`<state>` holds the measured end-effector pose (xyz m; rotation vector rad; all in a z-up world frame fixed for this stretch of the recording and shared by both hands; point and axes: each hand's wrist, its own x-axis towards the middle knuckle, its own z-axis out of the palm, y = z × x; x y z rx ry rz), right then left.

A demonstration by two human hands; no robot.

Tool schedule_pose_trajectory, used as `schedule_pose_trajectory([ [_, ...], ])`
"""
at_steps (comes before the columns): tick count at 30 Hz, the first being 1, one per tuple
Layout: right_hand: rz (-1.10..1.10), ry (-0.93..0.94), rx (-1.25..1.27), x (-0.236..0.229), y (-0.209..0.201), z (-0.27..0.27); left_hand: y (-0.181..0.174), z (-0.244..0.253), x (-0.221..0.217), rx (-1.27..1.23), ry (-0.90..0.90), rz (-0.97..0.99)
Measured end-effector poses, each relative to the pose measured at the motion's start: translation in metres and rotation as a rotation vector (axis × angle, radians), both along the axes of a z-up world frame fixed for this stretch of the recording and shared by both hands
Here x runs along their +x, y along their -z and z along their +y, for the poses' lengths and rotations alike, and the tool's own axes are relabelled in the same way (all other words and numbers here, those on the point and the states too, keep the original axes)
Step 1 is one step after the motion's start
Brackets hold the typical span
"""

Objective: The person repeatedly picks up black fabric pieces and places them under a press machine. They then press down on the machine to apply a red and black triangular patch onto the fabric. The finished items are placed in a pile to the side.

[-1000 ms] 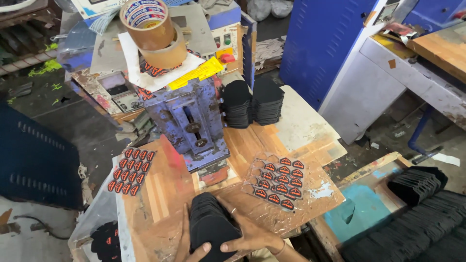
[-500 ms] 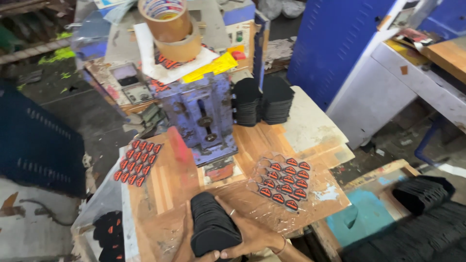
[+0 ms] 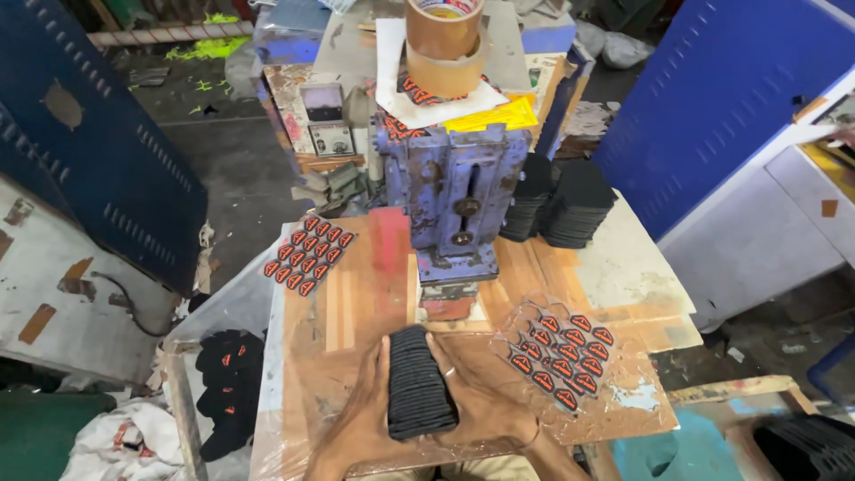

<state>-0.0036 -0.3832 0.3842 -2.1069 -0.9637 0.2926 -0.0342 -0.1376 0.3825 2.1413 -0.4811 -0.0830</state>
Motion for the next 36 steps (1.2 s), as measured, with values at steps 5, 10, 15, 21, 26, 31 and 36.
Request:
schedule_pose_trajectory([
  [5, 0.076, 0.057, -0.073, -0.001, 0.013, 0.003, 0.033, 0.0, -0.002, -0.004, 0.0, -0.089],
  [10, 0.035, 0.045, -0.051, 0.001, 0.02, 0.003, 0.043, -0.005, -0.005, -0.091, -0.07, -0.097],
  [15, -0.001, 0.041, -0.079, 0.001, 0.019, 0.003, 0.053, -0.005, -0.002, -0.123, -0.063, -0.09],
  [21, 0.05, 0.042, -0.056, 0.0, 0.027, 0.002, 0.066, -0.001, -0.003, -0.045, -0.057, -0.043],
  [26, 0.058, 0.005, -0.021, 0.003, 0.032, 0.003, 0.051, 0.001, 0.001, -0.055, -0.017, -0.068],
  [31, 0.032, 0.025, -0.016, 0.007, 0.028, 0.001, 0.064, 0.001, 0.004, 0.007, 0.014, -0.04],
  [36, -0.124, 0.106, -0.142, -0.013, -0.006, -0.009, 0.036, -0.004, -0.008, -0.12, 0.005, -0.022],
])
